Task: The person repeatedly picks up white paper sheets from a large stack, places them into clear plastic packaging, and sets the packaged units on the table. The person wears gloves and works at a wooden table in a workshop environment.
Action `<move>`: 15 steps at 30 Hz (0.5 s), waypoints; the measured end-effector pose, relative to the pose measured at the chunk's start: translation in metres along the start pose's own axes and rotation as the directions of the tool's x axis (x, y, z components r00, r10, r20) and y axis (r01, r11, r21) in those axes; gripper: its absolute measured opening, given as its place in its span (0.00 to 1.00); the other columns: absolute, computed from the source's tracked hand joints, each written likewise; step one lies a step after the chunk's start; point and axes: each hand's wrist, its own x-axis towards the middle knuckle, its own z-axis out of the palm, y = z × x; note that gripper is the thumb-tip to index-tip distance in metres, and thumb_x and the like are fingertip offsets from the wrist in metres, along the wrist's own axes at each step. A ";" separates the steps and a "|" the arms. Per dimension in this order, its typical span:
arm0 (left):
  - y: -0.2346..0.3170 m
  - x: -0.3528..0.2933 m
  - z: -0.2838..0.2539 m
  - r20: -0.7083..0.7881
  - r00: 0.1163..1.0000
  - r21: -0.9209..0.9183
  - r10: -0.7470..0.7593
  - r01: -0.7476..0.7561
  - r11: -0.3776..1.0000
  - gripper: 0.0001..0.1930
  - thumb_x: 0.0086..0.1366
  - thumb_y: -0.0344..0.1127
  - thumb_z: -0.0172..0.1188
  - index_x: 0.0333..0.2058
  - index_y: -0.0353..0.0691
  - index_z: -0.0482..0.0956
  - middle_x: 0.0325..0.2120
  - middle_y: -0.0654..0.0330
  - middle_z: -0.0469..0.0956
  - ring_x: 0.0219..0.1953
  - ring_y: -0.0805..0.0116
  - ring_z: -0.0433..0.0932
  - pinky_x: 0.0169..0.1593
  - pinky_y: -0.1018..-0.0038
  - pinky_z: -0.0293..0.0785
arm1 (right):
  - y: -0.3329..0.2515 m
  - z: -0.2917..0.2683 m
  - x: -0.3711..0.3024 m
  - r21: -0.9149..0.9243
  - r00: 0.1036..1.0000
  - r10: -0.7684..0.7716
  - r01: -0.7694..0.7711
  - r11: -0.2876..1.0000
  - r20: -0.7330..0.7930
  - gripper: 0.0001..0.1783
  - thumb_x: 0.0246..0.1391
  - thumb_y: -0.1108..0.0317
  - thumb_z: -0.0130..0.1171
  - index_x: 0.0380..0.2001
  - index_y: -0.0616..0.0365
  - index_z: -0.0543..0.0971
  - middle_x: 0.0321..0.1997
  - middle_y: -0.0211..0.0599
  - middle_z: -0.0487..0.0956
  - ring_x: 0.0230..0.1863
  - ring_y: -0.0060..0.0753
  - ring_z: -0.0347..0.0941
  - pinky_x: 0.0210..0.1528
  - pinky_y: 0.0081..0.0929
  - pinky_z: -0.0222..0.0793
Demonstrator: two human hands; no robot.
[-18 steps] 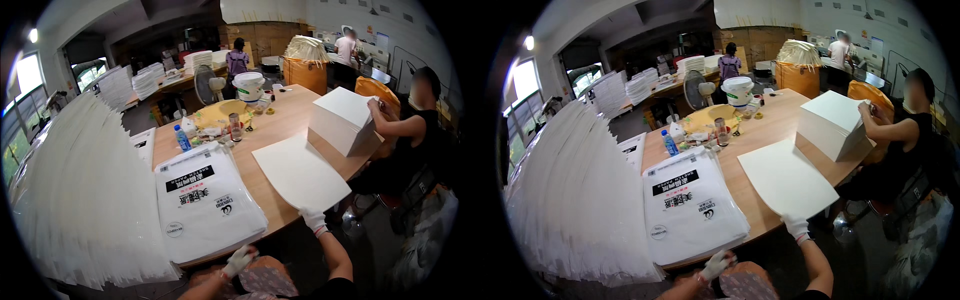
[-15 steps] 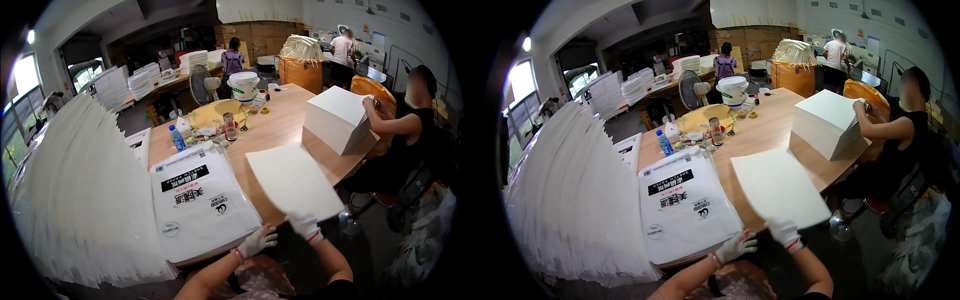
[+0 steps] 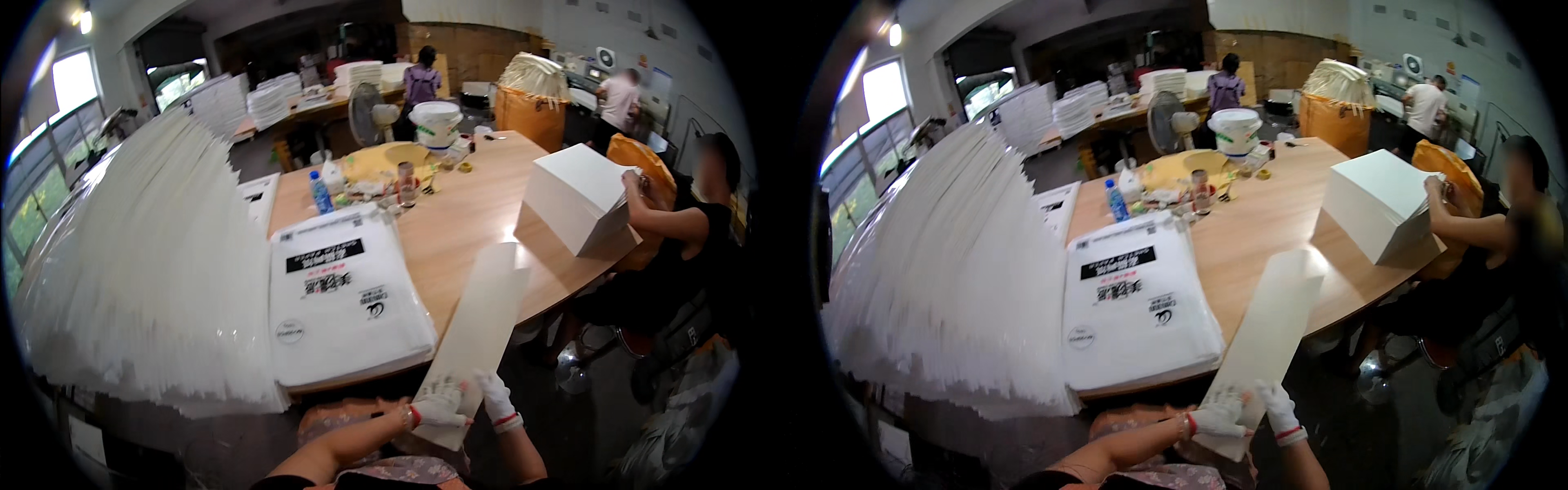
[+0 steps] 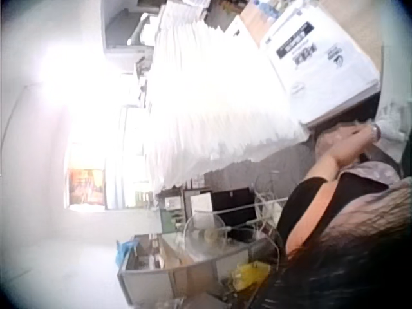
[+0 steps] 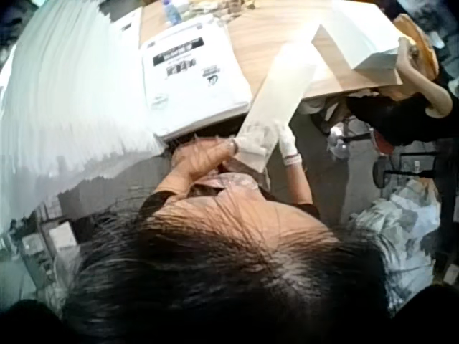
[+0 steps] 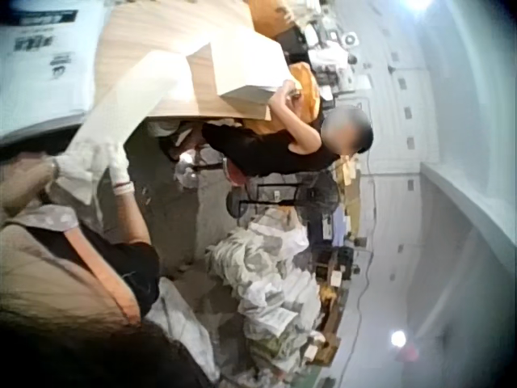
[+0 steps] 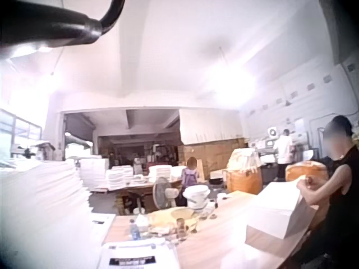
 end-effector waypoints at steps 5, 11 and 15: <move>-0.119 0.006 -0.001 -0.106 0.994 -0.817 0.030 -0.104 0.566 0.30 0.58 0.42 0.60 0.57 0.40 0.64 0.44 0.50 0.74 0.51 0.55 0.70 0.57 0.67 0.64 | 0.017 0.000 0.012 -0.073 0.987 -0.077 0.067 0.995 -0.140 0.17 0.53 0.68 0.61 0.44 0.64 0.75 0.40 0.35 0.80 0.37 0.27 0.76 0.39 0.25 0.72; -0.257 -0.065 -0.018 -0.389 0.687 -0.225 -0.614 0.576 0.786 0.21 0.59 0.53 0.55 0.45 0.47 0.77 0.42 0.50 0.77 0.46 0.50 0.74 0.52 0.61 0.67 | -0.065 -0.007 -0.045 -0.135 0.993 -0.113 0.107 0.985 -0.040 0.16 0.51 0.68 0.61 0.41 0.66 0.76 0.39 0.37 0.80 0.38 0.25 0.75 0.37 0.24 0.71; -0.274 -0.055 -0.056 -0.108 0.805 -0.576 -0.583 0.427 0.697 0.21 0.62 0.54 0.49 0.43 0.46 0.78 0.41 0.51 0.78 0.45 0.52 0.75 0.52 0.64 0.67 | -0.123 0.006 -0.075 -0.510 0.975 -0.207 0.221 0.831 0.086 0.09 0.44 0.69 0.62 0.31 0.58 0.81 0.32 0.38 0.80 0.33 0.32 0.77 0.33 0.25 0.71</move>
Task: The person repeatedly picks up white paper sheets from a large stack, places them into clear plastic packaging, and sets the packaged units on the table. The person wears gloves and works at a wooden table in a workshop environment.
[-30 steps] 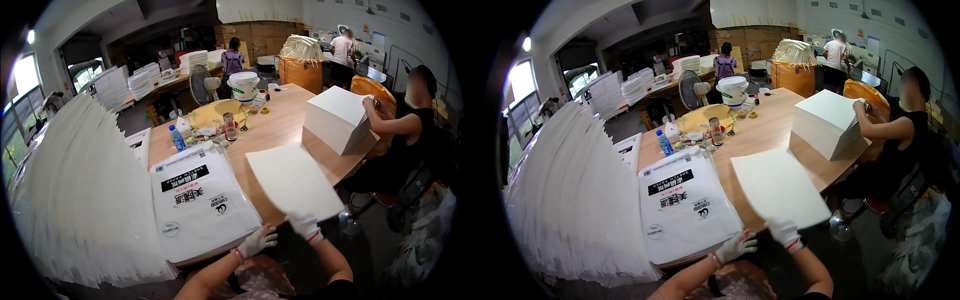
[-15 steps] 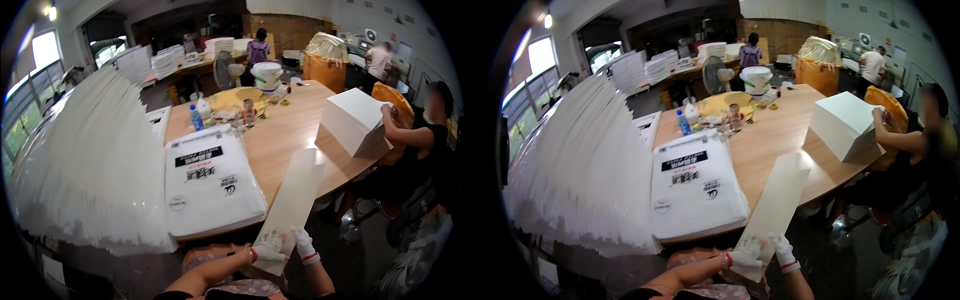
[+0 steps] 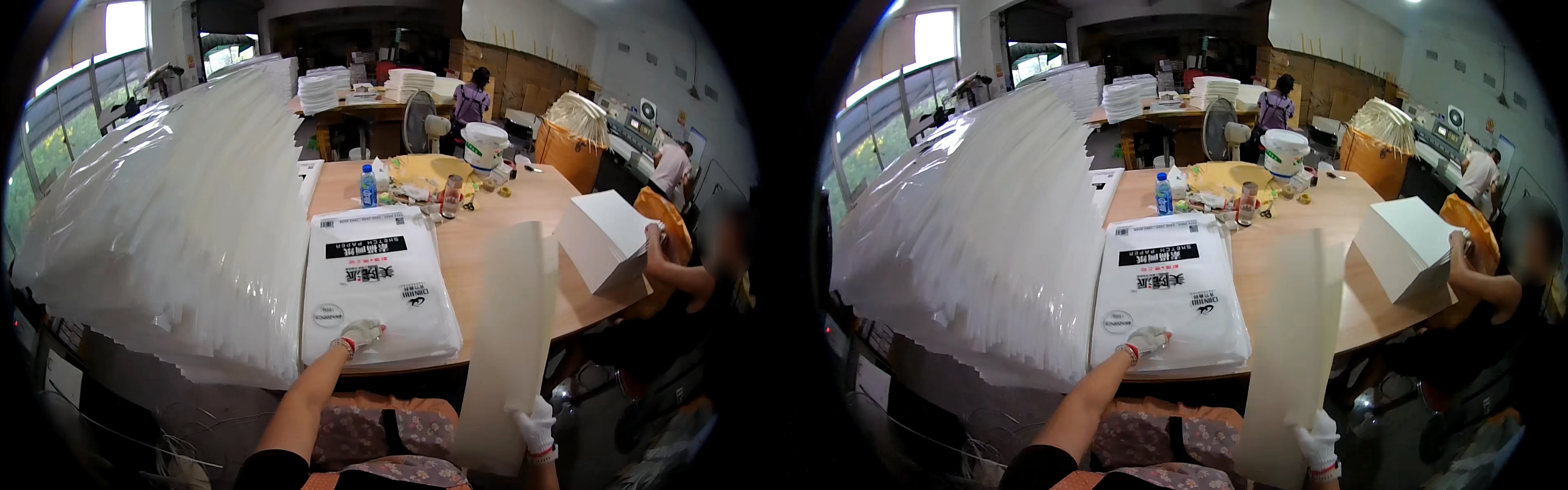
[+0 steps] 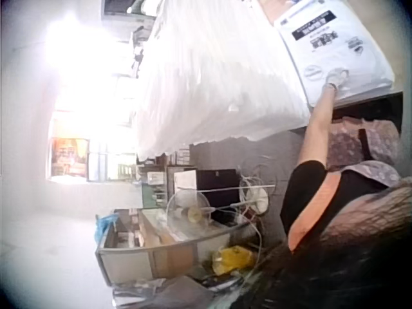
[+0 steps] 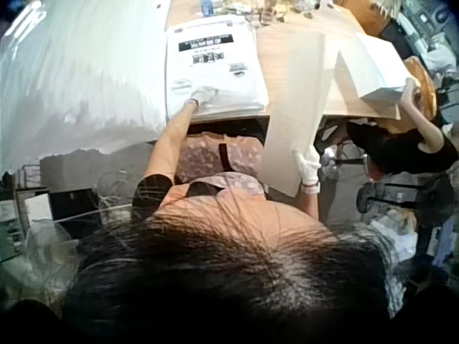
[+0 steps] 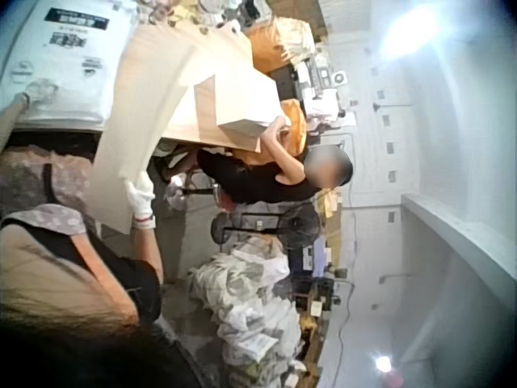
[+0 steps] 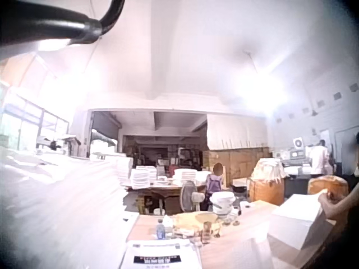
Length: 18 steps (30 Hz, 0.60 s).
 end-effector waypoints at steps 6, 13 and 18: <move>0.016 0.047 -0.020 0.264 0.956 0.443 0.126 -0.236 0.865 0.18 0.62 0.46 0.50 0.40 0.39 0.77 0.33 0.53 0.80 0.35 0.59 0.78 0.40 0.69 0.73 | -0.030 0.022 -0.010 -0.302 0.929 -0.252 0.331 0.894 0.271 0.08 0.45 0.62 0.60 0.28 0.51 0.81 0.33 0.41 0.79 0.32 0.48 0.76 0.32 0.38 0.72; 0.118 0.066 -0.082 -0.503 0.589 0.075 0.633 -0.700 0.710 0.08 0.62 0.41 0.54 0.37 0.46 0.76 0.30 0.61 0.76 0.33 0.65 0.75 0.38 0.68 0.73 | -0.016 0.061 0.016 -0.595 0.882 -0.136 0.411 0.690 0.451 0.19 0.44 0.48 0.59 0.21 0.53 0.75 0.22 0.41 0.74 0.25 0.50 0.74 0.25 0.41 0.70; 0.162 -0.057 0.040 0.008 0.594 0.106 0.804 -0.800 0.590 0.25 0.60 0.40 0.51 0.57 0.46 0.64 0.46 0.54 0.73 0.48 0.59 0.72 0.49 0.65 0.70 | -0.012 0.110 0.103 -0.579 0.914 -0.195 0.379 0.722 0.356 0.16 0.45 0.53 0.59 0.23 0.56 0.78 0.25 0.42 0.78 0.28 0.47 0.76 0.29 0.40 0.72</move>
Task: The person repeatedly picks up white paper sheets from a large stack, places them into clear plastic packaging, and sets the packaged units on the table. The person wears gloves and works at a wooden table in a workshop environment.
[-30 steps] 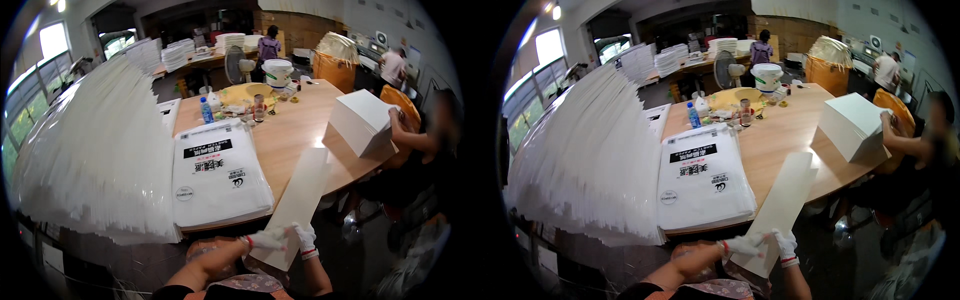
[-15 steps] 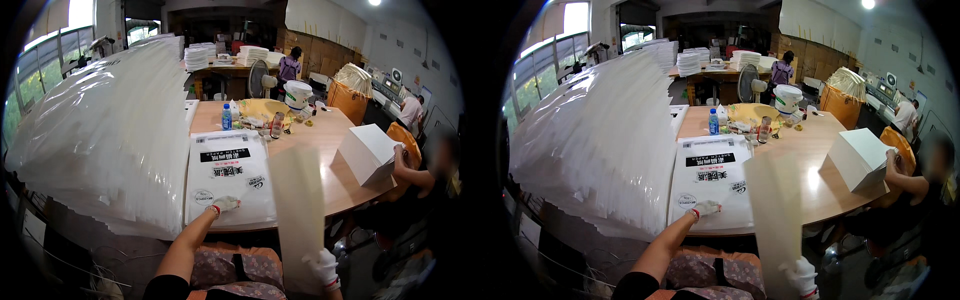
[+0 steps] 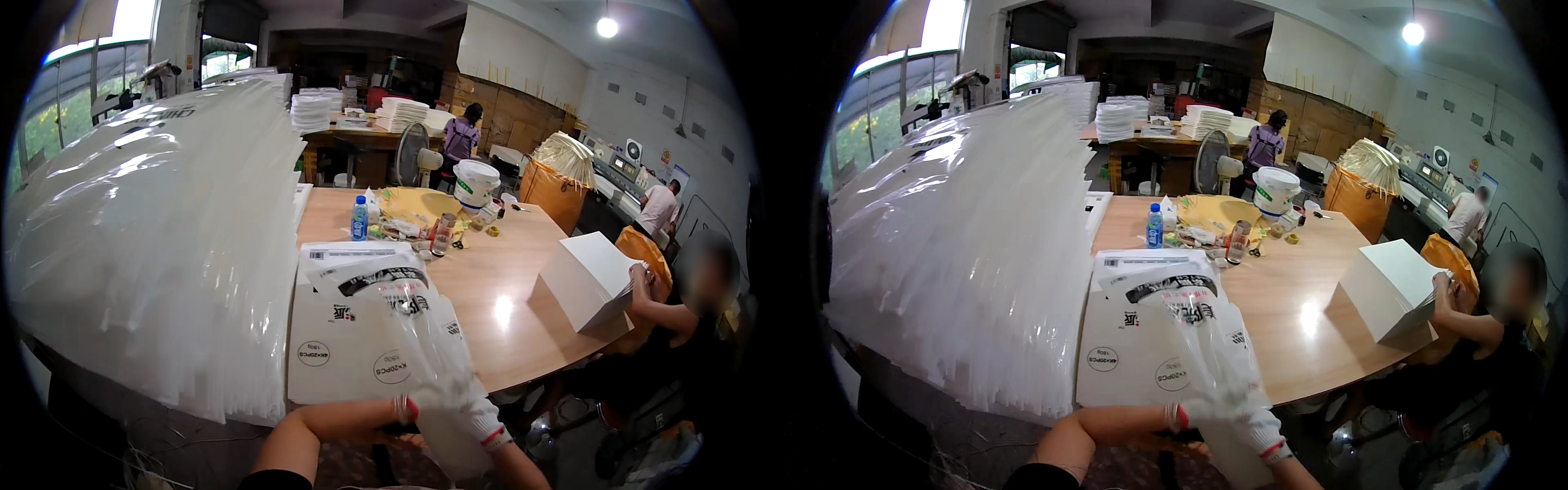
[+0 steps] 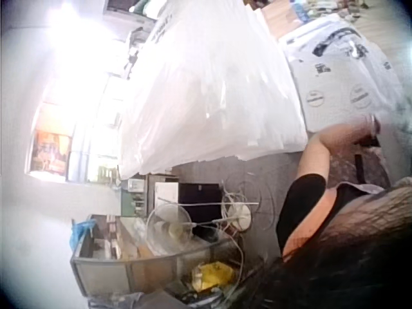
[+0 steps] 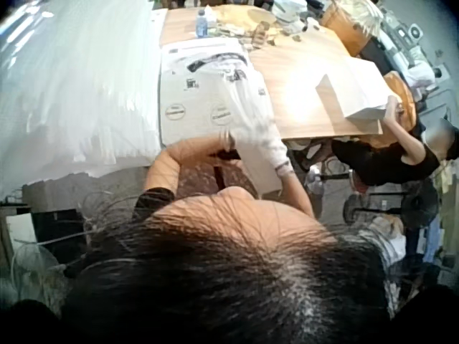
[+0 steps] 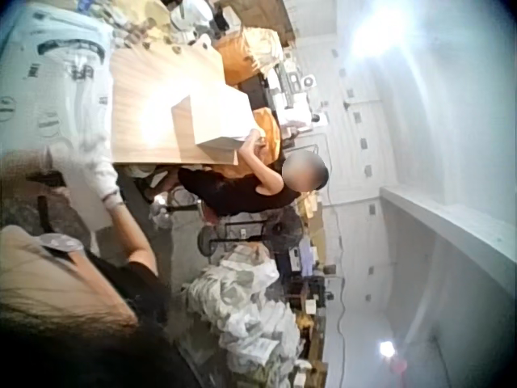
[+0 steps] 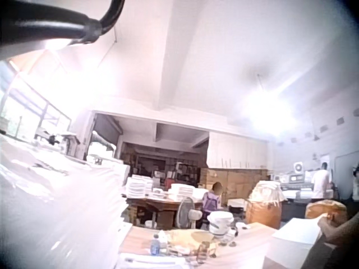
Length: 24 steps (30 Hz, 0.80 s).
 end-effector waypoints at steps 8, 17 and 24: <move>-0.041 -0.084 0.053 -0.012 0.986 0.236 -0.168 0.166 0.957 0.31 0.58 0.36 0.54 0.61 0.43 0.58 0.37 0.47 0.75 0.39 0.55 0.78 0.38 0.57 0.74 | 0.109 0.122 0.043 0.212 0.660 0.449 -0.409 0.887 -0.602 0.16 0.48 0.69 0.57 0.42 0.61 0.70 0.38 0.48 0.72 0.42 0.50 0.70 0.41 0.38 0.69; -0.118 -0.233 0.033 -0.441 0.294 -0.561 -0.848 0.647 0.516 0.10 0.60 0.32 0.55 0.40 0.35 0.72 0.31 0.50 0.76 0.35 0.55 0.76 0.41 0.65 0.71 | 0.071 0.070 0.016 0.815 0.897 0.419 -0.137 0.564 -0.139 0.17 0.58 0.66 0.52 0.48 0.65 0.72 0.45 0.39 0.77 0.44 0.30 0.74 0.44 0.26 0.71; 0.009 -0.282 0.021 -0.261 0.334 -0.790 -0.906 0.466 0.399 0.07 0.65 0.32 0.51 0.39 0.36 0.72 0.33 0.59 0.76 0.33 0.70 0.75 0.37 0.75 0.72 | 0.043 0.089 -0.118 0.936 0.895 0.395 -0.297 0.188 0.205 0.19 0.62 0.64 0.44 0.49 0.66 0.72 0.46 0.38 0.77 0.45 0.29 0.74 0.45 0.24 0.71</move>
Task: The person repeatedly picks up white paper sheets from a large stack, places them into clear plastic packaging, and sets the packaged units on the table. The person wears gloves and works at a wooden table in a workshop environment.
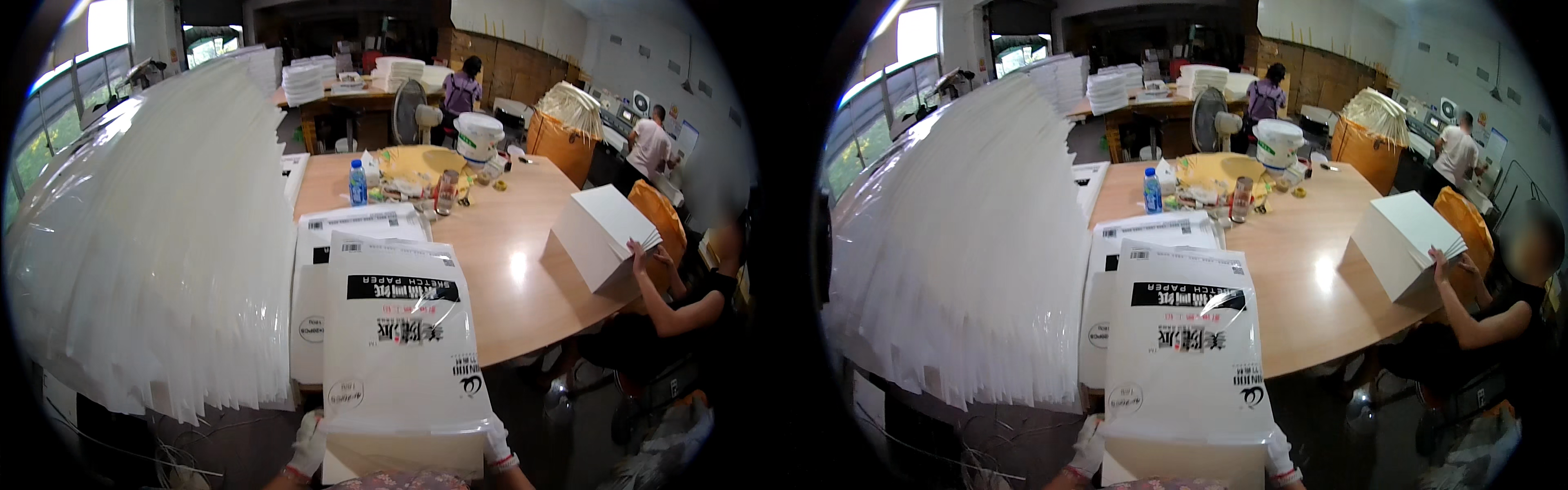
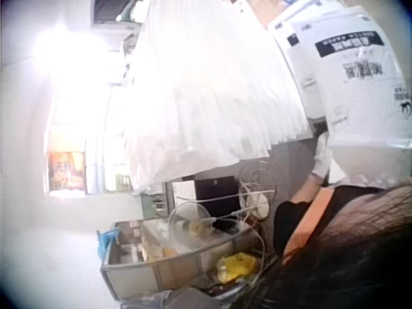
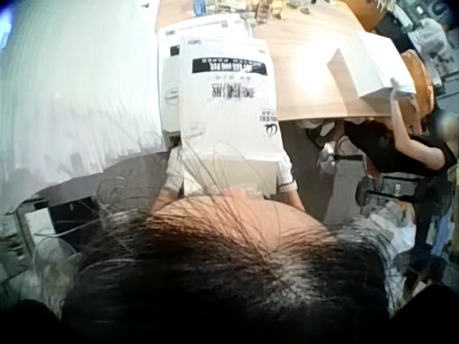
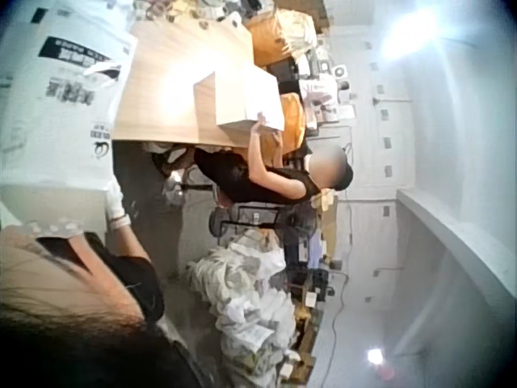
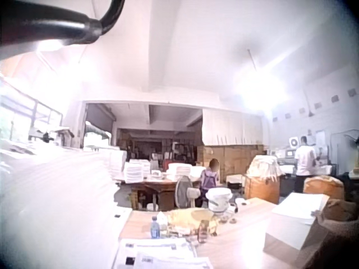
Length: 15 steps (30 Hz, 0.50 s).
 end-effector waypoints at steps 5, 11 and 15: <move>-0.005 -0.071 -0.024 0.125 0.990 0.219 -0.064 0.036 0.975 0.08 0.61 0.34 0.52 0.37 0.36 0.72 0.31 0.56 0.74 0.32 0.61 0.74 0.35 0.69 0.71 | 0.004 0.005 -0.111 -0.206 0.995 0.100 -0.095 0.974 0.016 0.16 0.57 0.63 0.50 0.43 0.64 0.74 0.41 0.37 0.78 0.41 0.27 0.75 0.41 0.24 0.71; -0.040 -0.065 -0.048 0.105 0.942 0.867 0.318 -0.243 0.434 0.10 0.57 0.36 0.53 0.34 0.35 0.71 0.28 0.52 0.72 0.30 0.51 0.73 0.33 0.63 0.70 | -0.029 0.009 -0.081 -0.614 0.995 -0.103 0.071 0.786 -0.016 0.11 0.49 0.63 0.58 0.30 0.59 0.78 0.32 0.40 0.79 0.33 0.32 0.76 0.33 0.29 0.71; -0.032 -0.069 -0.018 -0.428 0.814 0.739 0.392 0.065 0.671 0.09 0.51 0.31 0.52 0.32 0.35 0.69 0.25 0.49 0.71 0.28 0.48 0.73 0.33 0.60 0.70 | -0.006 -0.023 -0.085 -0.919 0.994 0.082 0.037 0.391 0.075 0.23 0.41 0.43 0.59 0.26 0.54 0.80 0.30 0.47 0.78 0.34 0.49 0.75 0.33 0.38 0.70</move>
